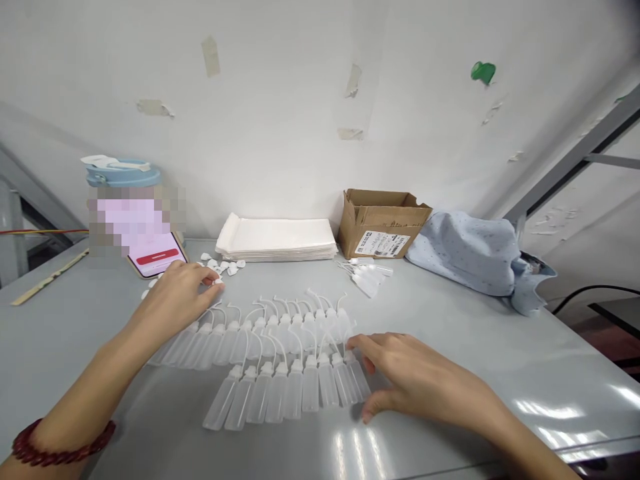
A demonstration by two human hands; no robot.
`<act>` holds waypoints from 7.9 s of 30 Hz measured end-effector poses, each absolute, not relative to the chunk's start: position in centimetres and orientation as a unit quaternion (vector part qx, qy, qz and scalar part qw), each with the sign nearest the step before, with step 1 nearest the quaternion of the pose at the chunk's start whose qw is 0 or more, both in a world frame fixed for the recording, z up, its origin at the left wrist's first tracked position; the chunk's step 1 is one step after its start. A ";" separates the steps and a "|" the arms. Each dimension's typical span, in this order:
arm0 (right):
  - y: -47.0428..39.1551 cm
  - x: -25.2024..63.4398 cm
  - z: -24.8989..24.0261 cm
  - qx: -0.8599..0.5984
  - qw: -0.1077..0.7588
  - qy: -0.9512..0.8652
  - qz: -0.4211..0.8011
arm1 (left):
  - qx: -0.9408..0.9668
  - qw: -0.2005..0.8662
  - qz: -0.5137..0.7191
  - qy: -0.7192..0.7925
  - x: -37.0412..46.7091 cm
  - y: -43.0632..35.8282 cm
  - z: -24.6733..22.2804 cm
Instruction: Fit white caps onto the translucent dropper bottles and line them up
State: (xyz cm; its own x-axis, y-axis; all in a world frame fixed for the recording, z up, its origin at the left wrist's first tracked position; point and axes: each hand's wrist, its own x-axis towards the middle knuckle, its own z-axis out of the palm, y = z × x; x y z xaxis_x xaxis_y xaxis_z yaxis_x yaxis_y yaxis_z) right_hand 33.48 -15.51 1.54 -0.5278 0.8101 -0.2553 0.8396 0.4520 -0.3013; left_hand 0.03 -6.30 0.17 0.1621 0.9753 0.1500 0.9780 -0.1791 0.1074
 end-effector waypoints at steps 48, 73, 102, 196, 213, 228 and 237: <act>-14.8 29.3 -0.5 0.356 -0.313 0.392 -0.789 | -0.693 -0.453 -0.293 -0.479 10.9 -13.9 0.8; -15.2 29.0 0.3 0.403 -0.274 0.511 -0.708 | -0.772 -0.439 -0.273 -0.370 10.5 -13.6 1.6; -16.0 29.8 1.4 0.412 -0.208 0.744 -0.483 | -0.815 -0.380 -0.230 -0.371 10.1 -14.1 1.4; -10.9 35.1 0.3 0.497 -0.153 0.784 -0.340 | -0.811 0.021 -0.156 -0.563 0.6 -2.9 -3.0; -10.7 35.6 1.3 0.534 -0.246 0.731 -0.347 | -0.728 -0.222 -0.274 -0.588 3.7 -6.8 0.4; -11.8 32.7 0.2 0.404 -0.416 0.577 -0.576 | -0.605 -0.495 -0.355 -0.513 8.4 -10.6 0.5; -12.5 31.7 -0.1 0.436 -0.407 0.645 -0.477 | -0.576 -0.575 -0.359 -0.457 9.9 -11.9 0.0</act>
